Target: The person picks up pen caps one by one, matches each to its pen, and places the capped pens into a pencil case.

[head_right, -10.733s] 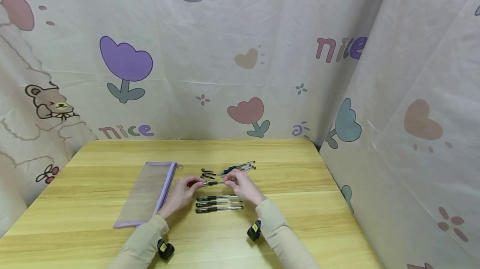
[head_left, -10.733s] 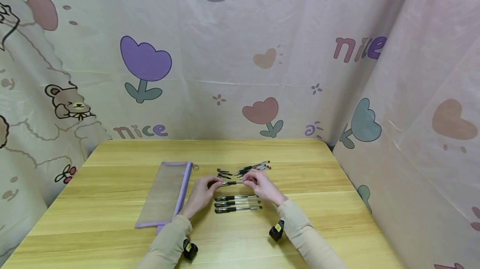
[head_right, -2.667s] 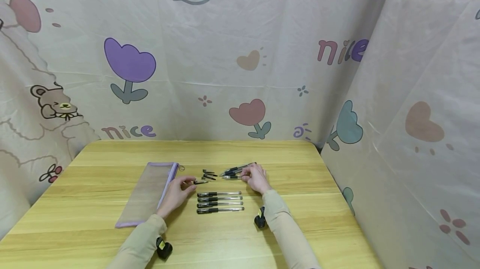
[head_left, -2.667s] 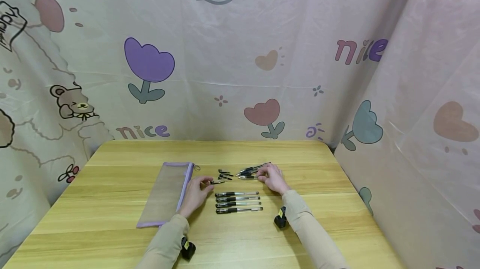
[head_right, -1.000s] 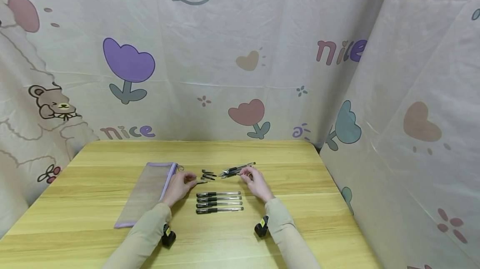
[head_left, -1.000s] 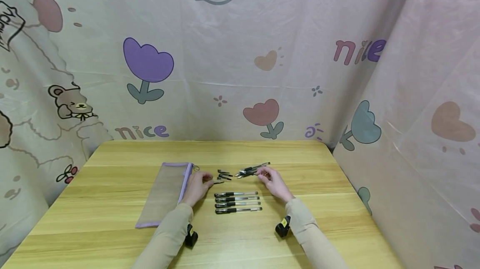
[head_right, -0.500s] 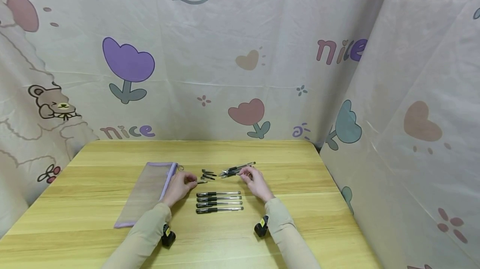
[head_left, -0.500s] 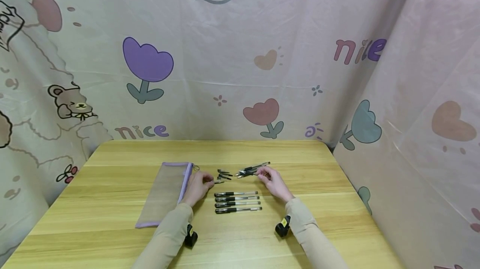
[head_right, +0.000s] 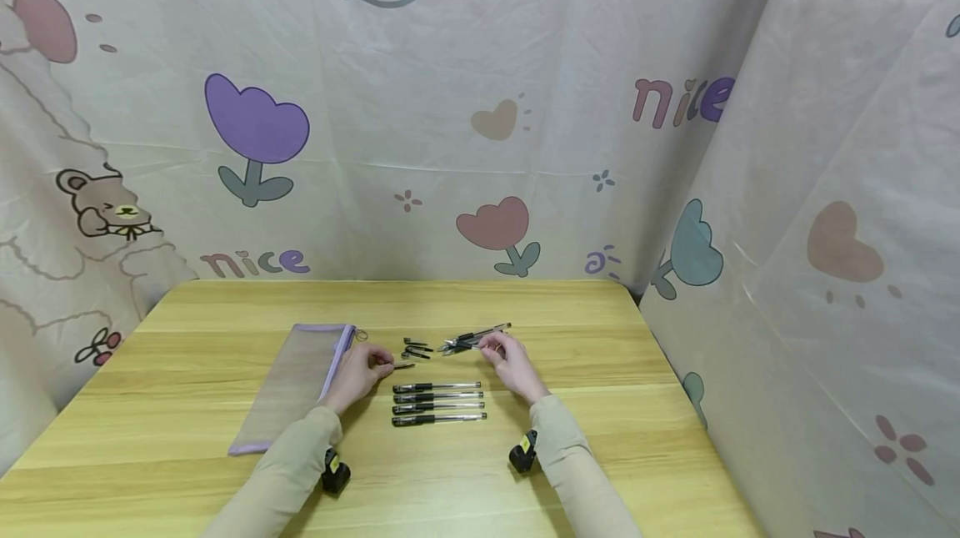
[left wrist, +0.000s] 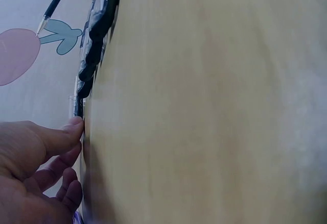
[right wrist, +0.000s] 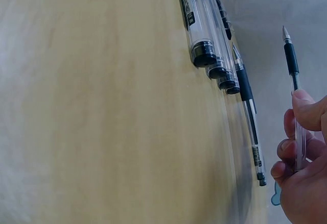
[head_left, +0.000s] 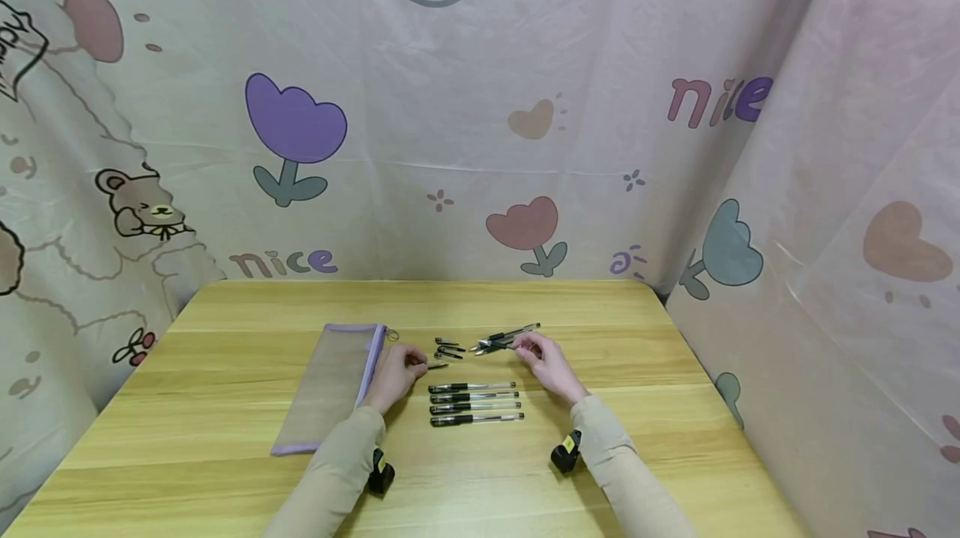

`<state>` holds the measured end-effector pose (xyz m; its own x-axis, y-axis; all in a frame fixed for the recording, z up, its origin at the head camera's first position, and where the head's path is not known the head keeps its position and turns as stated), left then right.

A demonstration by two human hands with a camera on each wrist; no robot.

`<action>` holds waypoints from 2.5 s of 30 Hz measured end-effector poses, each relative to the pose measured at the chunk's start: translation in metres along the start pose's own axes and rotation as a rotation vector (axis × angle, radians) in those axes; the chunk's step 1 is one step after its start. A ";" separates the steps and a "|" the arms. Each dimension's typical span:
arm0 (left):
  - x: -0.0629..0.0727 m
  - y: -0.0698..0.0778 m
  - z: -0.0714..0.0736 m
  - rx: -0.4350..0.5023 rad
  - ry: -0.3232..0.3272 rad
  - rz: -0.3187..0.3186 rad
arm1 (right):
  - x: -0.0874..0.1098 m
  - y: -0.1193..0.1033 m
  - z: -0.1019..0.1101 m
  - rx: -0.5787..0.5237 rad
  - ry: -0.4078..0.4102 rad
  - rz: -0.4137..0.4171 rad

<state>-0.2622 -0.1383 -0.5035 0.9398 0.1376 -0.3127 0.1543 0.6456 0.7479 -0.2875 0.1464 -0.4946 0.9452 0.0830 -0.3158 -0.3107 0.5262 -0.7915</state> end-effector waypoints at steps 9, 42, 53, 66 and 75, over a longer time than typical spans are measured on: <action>0.002 0.001 0.003 0.026 0.014 0.019 | 0.000 -0.004 0.001 0.019 -0.015 -0.008; 0.009 0.029 0.005 0.215 -0.030 -0.100 | 0.006 -0.031 -0.005 0.080 -0.038 0.081; 0.010 0.032 0.005 0.221 -0.032 -0.121 | 0.006 -0.031 -0.007 0.088 -0.040 0.085; 0.009 0.033 0.004 0.222 -0.040 -0.132 | 0.006 -0.033 -0.009 0.079 -0.054 0.105; 0.009 0.035 0.004 0.229 -0.041 -0.141 | 0.005 -0.035 -0.010 0.088 -0.060 0.108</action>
<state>-0.2473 -0.1174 -0.4780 0.9150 0.0244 -0.4027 0.3453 0.4690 0.8129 -0.2725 0.1198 -0.4734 0.9117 0.1922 -0.3631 -0.4037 0.5832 -0.7049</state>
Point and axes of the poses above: each hand's wrist, its own x-axis away from the middle knuckle, its own z-axis out of the back of the hand, y = z × x, the point moved 3 cm from there along -x, towards the middle knuckle, and after that the axes turned 12 degrees about y, right-handed, at the moved point
